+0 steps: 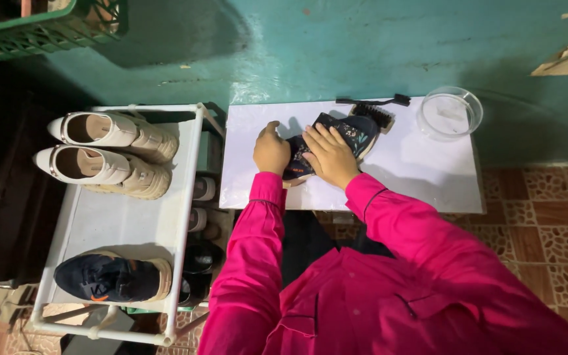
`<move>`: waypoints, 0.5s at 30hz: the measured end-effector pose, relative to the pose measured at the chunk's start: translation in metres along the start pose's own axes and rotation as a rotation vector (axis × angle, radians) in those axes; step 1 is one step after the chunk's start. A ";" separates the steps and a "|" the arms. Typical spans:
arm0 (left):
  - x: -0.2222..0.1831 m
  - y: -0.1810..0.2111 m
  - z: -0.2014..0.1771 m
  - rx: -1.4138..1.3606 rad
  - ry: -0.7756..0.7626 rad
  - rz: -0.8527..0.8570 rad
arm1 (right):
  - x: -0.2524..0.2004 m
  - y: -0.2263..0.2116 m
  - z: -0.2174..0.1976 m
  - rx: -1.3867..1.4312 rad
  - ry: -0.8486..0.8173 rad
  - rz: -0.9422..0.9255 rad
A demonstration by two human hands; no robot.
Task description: A person is cleaning a blue sneaker by brushing the sides and sole with a small brush and wiping it with a cloth at a polishing station.
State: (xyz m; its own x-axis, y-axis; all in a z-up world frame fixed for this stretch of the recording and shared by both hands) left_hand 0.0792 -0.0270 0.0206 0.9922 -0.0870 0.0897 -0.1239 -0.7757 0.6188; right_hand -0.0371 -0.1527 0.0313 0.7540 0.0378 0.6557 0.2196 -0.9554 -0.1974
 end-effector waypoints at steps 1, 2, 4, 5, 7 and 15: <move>0.000 -0.001 0.001 0.004 -0.002 0.000 | -0.007 0.001 -0.005 0.001 0.106 -0.045; 0.002 -0.003 0.002 0.009 -0.003 0.002 | -0.014 0.002 -0.008 0.003 0.214 -0.090; -0.003 0.002 -0.004 0.002 0.004 0.006 | -0.027 0.016 -0.013 -0.001 0.213 -0.091; -0.005 0.004 -0.008 -0.002 0.011 0.008 | -0.034 0.023 -0.015 -0.002 0.211 -0.089; -0.004 0.004 -0.005 0.006 0.008 0.020 | -0.027 0.022 -0.030 0.065 0.153 -0.041; -0.004 0.004 -0.006 -0.022 0.004 0.039 | 0.023 0.002 -0.022 0.157 -0.136 0.170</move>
State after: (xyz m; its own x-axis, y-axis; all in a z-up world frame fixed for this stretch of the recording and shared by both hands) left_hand 0.0746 -0.0263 0.0278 0.9866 -0.1142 0.1168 -0.1625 -0.7579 0.6318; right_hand -0.0328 -0.1599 0.0619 0.8625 -0.0702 0.5012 0.1678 -0.8947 -0.4140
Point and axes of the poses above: each hand's wrist, its own x-axis towards the middle knuckle, its own z-axis out of the palm, y = z × x, the point moved 9 cm from there along x, towards the middle knuckle, and after that the axes turned 8 degrees about y, right-handed, at the moved point
